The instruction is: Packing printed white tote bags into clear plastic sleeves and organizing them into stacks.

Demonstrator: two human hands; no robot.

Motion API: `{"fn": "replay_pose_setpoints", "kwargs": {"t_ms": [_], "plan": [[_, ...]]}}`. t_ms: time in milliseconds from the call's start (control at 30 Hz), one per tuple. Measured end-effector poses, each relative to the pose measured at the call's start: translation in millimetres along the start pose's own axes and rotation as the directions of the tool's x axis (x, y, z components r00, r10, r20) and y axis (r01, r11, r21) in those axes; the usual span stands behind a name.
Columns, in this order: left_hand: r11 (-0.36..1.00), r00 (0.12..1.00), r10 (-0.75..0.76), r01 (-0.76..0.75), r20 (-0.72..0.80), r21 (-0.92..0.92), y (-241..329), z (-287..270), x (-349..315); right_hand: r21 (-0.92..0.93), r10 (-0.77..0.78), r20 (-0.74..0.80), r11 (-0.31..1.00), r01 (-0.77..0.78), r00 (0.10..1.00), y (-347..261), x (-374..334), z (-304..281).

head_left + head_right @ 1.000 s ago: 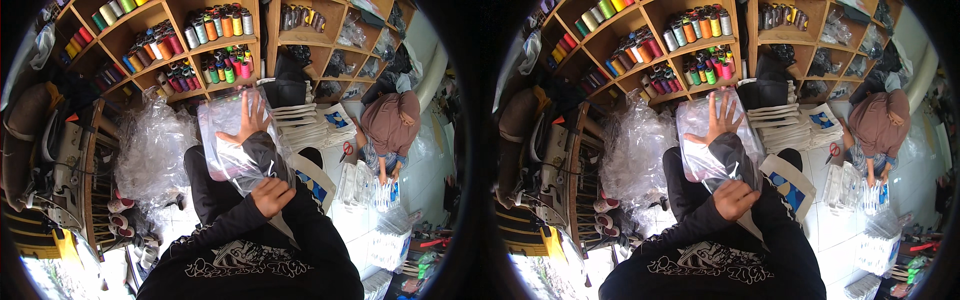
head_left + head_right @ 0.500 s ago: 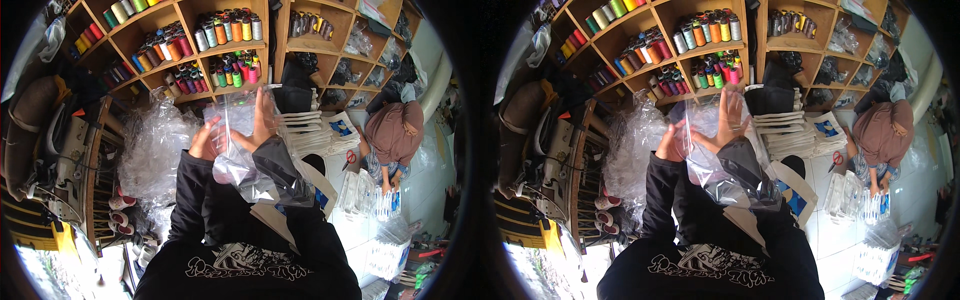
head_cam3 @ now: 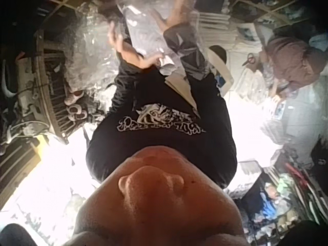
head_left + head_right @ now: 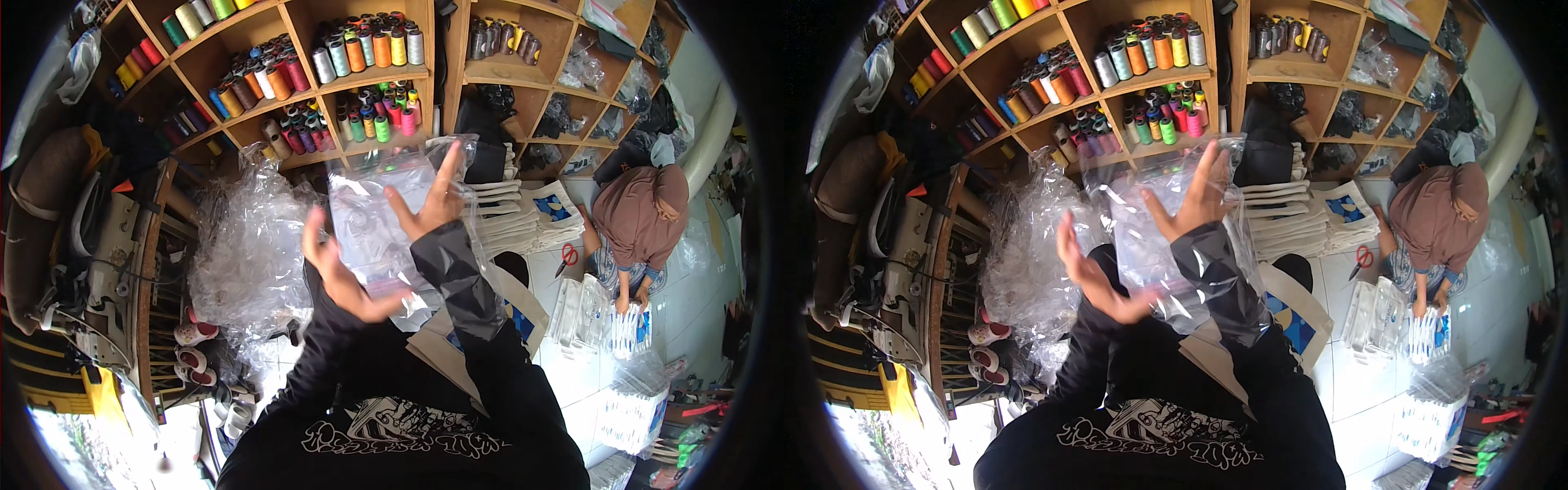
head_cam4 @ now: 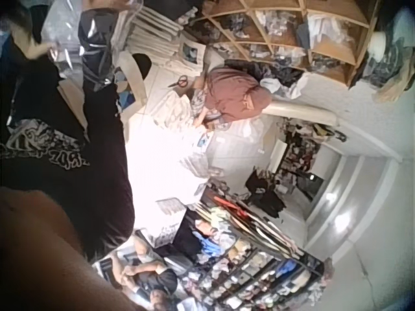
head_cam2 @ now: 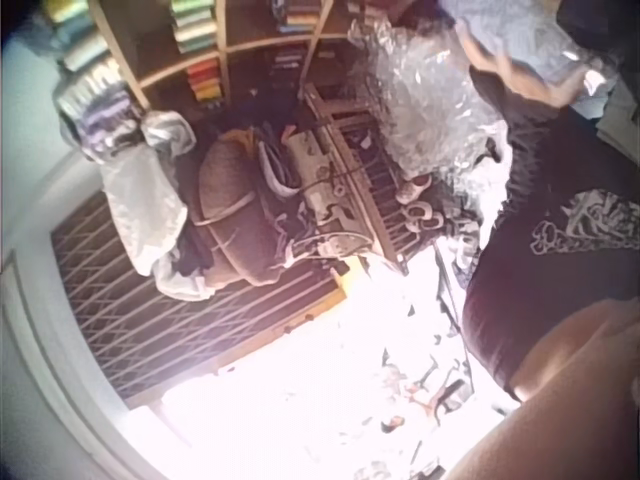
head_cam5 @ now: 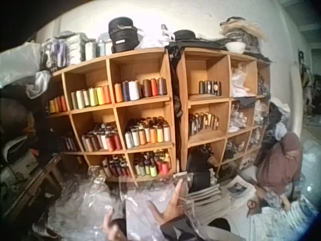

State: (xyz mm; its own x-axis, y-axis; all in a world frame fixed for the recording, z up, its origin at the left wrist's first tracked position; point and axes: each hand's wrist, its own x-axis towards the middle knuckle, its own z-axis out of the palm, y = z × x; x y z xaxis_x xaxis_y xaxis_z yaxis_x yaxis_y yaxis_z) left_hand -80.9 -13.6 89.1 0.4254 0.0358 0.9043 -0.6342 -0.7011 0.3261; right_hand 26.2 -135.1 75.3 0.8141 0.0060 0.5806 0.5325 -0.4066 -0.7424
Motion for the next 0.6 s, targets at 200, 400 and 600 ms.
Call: {"fn": "replay_pose_setpoints", "kwargs": {"t_ms": [200,400,600], "plan": [[0.988,0.992,-0.105,0.096,0.071,0.121,33,26,-61,0.159,0.076,-0.141,0.986,-0.053,0.987,12,18,17],[0.930,0.945,-0.318,0.326,0.074,-0.171,38,42,-55,0.638,0.463,0.027,0.674,-0.372,0.886,19,29,21],[0.960,0.956,-0.230,0.254,0.183,-0.120,44,36,-44,0.496,0.524,0.087,0.715,-0.493,0.847,29,34,1]]}}
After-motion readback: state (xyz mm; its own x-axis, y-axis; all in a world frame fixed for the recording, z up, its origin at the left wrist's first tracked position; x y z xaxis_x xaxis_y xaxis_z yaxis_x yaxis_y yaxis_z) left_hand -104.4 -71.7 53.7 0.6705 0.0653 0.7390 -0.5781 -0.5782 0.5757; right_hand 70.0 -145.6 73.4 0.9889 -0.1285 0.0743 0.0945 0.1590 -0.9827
